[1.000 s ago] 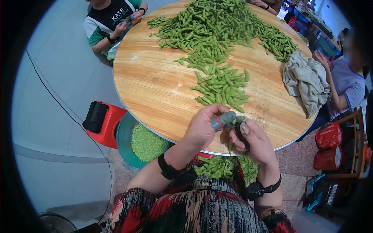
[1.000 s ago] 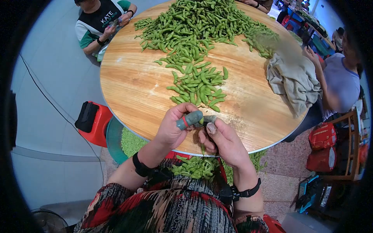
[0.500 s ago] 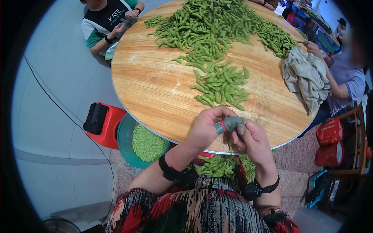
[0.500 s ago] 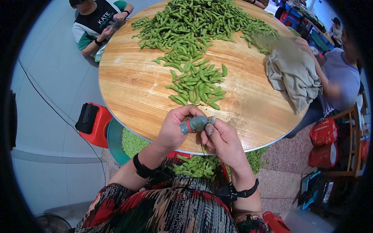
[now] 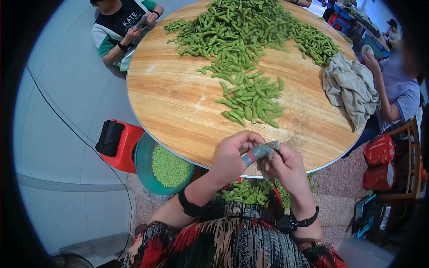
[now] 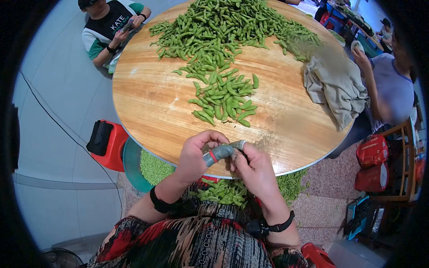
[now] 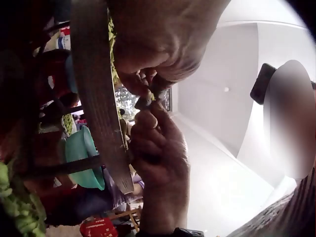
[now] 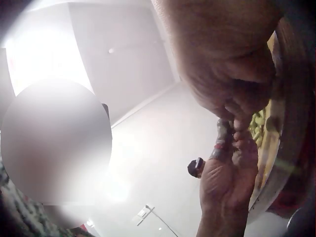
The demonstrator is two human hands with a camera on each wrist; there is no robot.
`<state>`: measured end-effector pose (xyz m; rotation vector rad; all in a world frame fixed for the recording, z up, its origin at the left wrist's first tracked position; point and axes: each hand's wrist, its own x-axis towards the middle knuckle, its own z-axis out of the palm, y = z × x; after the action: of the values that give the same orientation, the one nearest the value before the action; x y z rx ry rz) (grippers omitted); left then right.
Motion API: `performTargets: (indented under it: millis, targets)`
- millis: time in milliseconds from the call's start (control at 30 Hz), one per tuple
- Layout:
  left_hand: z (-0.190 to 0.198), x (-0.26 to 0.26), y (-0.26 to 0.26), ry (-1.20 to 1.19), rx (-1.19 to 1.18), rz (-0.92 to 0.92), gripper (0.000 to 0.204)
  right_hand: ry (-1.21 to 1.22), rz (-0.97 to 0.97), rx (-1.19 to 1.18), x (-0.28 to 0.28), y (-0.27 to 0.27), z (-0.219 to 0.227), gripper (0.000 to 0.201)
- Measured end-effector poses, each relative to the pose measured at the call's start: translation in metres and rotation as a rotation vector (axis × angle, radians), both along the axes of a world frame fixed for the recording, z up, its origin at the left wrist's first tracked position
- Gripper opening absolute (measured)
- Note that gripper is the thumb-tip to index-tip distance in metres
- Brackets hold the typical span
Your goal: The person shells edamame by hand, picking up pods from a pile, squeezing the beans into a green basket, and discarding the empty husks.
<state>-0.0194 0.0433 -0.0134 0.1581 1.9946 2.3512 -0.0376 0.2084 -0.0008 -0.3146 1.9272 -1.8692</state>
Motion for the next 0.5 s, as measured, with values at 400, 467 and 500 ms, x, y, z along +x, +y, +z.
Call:
performTargets:
  millis: [400,467,500]
  targets:
    - [-0.007,-0.005,-0.022,-0.026,0.214,0.216,0.034,0.457,-0.207,0.373,-0.032,0.002,0.007,0.014]
    - [-0.007,-0.006,-0.023,-0.002,0.267,0.237,0.036,0.763,-0.232,0.724,-0.044,-0.002,0.004,0.021]
    - [-0.004,-0.004,-0.023,0.004,0.197,0.230,0.039,0.763,-0.229,0.728,-0.048,-0.004,-0.003,0.021]
